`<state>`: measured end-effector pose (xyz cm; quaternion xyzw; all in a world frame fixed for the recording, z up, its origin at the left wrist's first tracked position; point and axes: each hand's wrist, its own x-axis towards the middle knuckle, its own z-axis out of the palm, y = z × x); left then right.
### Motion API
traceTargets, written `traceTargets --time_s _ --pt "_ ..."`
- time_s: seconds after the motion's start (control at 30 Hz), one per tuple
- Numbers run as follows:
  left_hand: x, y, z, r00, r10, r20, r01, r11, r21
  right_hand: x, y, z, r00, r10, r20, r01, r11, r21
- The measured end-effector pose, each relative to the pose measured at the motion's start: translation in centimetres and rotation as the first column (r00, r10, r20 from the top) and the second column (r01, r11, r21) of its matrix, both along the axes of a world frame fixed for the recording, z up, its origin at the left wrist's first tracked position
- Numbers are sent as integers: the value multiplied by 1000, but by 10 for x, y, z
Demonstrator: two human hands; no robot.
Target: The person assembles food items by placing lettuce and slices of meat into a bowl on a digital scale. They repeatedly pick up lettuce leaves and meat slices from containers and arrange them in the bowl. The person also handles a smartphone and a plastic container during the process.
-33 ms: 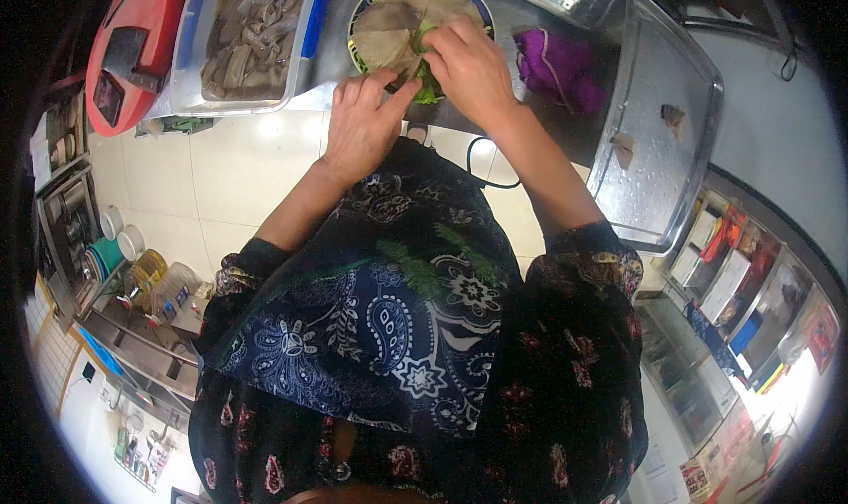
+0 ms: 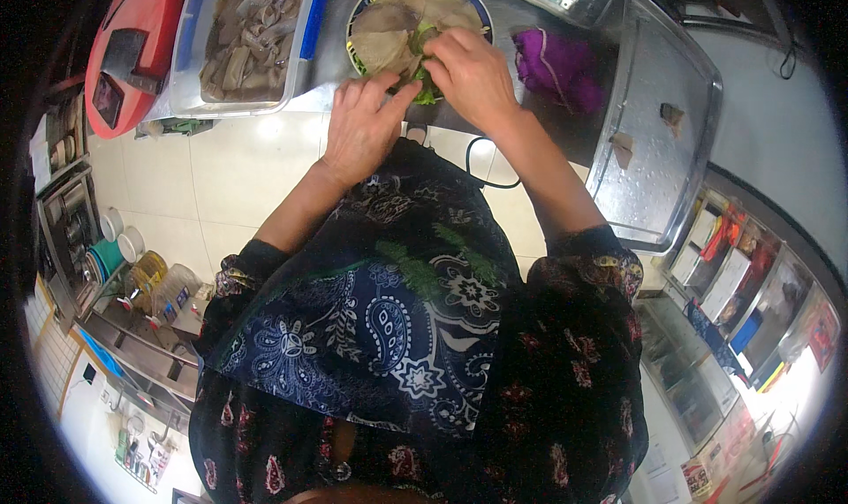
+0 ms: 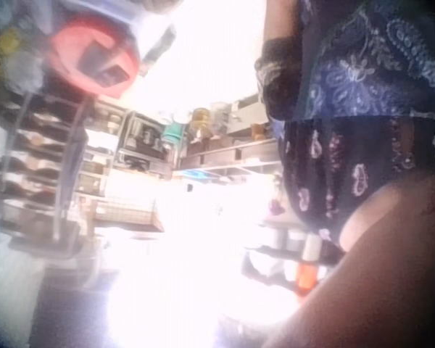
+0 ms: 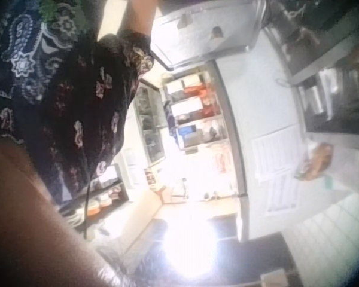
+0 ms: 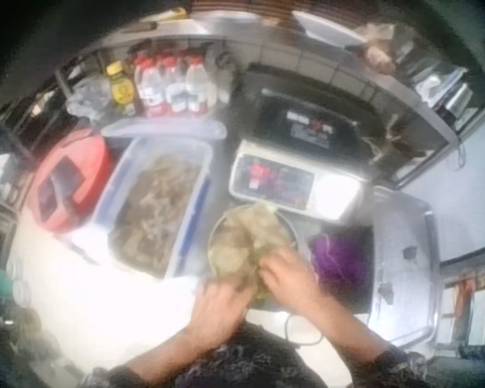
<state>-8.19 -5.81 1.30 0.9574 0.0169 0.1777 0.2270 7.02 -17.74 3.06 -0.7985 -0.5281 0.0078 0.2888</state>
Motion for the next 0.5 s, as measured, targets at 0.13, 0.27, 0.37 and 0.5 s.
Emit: traceTargets --time_s 0.13,0.27,0.37,0.5 --pt "9 -7 0 991 -132 6 132 991 4 -10 -22 -9 999 28 20 -26 996 -87" --pt "5 -9 -1 987 -59 -151 77 990 117 -13 -18 -1 997 47 58 -42 996 -72" --pt "7 -10 -4 983 -62 -172 94 979 181 0 -52 20 994 -88 70 89 996 -9" --pt "10 -9 -6 980 -74 -186 112 973 203 42 -121 45 899 -434 64 430 900 72"
